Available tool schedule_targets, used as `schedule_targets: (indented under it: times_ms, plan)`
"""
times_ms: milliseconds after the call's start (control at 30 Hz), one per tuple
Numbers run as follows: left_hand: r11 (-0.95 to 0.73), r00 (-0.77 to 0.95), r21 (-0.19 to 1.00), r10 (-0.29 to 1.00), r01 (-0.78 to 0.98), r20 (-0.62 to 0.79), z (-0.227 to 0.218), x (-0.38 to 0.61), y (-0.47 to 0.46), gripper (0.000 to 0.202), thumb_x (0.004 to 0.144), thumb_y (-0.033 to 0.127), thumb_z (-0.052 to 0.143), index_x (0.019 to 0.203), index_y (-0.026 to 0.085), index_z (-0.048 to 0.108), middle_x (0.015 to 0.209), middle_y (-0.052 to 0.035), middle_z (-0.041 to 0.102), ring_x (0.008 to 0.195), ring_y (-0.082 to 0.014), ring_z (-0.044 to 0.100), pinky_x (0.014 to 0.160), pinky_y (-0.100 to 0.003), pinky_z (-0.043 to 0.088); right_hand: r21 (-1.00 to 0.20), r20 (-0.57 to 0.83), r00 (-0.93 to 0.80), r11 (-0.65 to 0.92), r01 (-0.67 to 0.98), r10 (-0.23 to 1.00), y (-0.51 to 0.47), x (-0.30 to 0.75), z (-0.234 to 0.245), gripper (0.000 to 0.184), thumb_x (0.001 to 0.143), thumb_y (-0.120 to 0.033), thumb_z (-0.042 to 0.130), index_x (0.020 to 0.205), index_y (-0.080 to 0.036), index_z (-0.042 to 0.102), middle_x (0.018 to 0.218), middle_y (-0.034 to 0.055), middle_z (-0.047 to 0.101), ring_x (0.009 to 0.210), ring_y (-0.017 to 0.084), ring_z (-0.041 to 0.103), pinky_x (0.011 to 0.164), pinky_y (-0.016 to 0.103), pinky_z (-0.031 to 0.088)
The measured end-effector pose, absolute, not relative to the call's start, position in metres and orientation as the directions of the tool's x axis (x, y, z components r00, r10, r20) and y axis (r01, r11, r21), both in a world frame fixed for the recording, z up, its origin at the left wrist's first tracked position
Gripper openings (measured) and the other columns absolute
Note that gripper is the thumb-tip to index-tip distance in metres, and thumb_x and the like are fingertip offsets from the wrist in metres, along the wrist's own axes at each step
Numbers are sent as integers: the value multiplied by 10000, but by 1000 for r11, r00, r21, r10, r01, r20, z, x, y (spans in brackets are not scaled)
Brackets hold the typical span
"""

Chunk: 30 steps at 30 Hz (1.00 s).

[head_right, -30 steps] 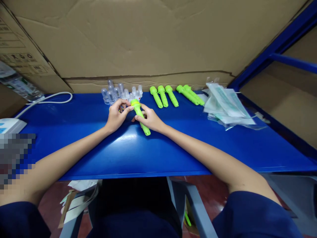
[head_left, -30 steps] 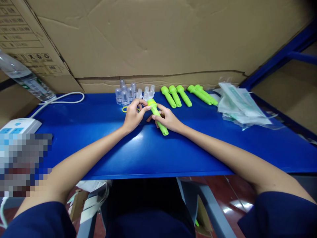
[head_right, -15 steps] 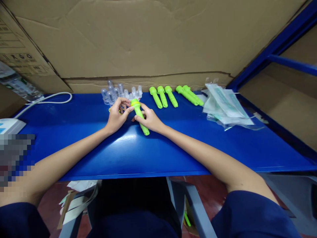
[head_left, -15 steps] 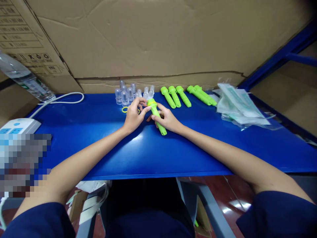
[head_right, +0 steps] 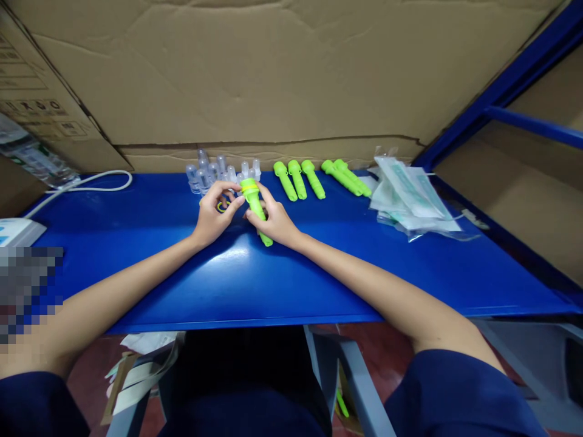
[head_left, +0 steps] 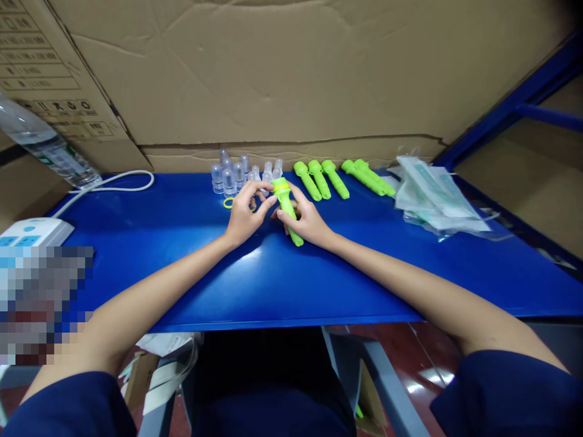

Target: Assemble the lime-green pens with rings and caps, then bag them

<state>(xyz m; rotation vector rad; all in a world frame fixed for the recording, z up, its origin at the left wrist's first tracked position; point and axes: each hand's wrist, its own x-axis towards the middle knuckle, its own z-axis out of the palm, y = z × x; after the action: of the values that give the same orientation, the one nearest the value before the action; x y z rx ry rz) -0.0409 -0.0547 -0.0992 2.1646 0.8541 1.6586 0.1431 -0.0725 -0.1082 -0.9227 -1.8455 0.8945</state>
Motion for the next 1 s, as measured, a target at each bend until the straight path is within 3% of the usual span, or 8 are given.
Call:
schedule_targets:
  times_ms: [167, 367, 700, 1000]
  plan:
    - [-814, 162, 519, 566, 260, 808, -99, -41, -54, 200, 931, 339, 689, 1051, 180, 664, 1012, -39, 695, 718, -93, 601, 614, -216, 449, -861, 375, -362, 466, 206, 853, -73, 142, -106, 852, 928, -383, 593, 1627, -235, 129, 955, 61, 730, 478, 121, 578, 466, 282, 537]
    - [-839, 199, 470, 527, 275, 826, -98, -43, -55, 209, 935, 315, 689, 1103, 190, 681, 1041, -48, 692, 761, -103, 599, 671, -230, 474, -841, 417, -338, 500, 209, 843, -74, 141, -105, 815, 919, -311, 593, 1621, -264, 182, 899, 31, 707, 459, 107, 559, 451, 269, 529]
    - [-774, 143, 578, 622, 257, 770, -102, -41, -53, 218, 884, 318, 738, 1021, 180, 639, 965, -28, 683, 699, -84, 581, 608, -208, 442, -811, 443, -338, 532, 244, 831, -76, 142, -104, 783, 924, -297, 585, 1616, -263, 221, 899, 40, 705, 472, 125, 581, 493, 321, 573]
    - [-768, 126, 581, 626, 269, 769, -101, -41, -54, 217, 867, 352, 767, 950, 183, 657, 905, -12, 700, 679, -88, 590, 615, -227, 436, -785, 470, -339, 561, 261, 815, -77, 141, -105, 760, 916, -259, 579, 1600, -260, 249, 855, 22, 701, 467, 121, 578, 475, 292, 555]
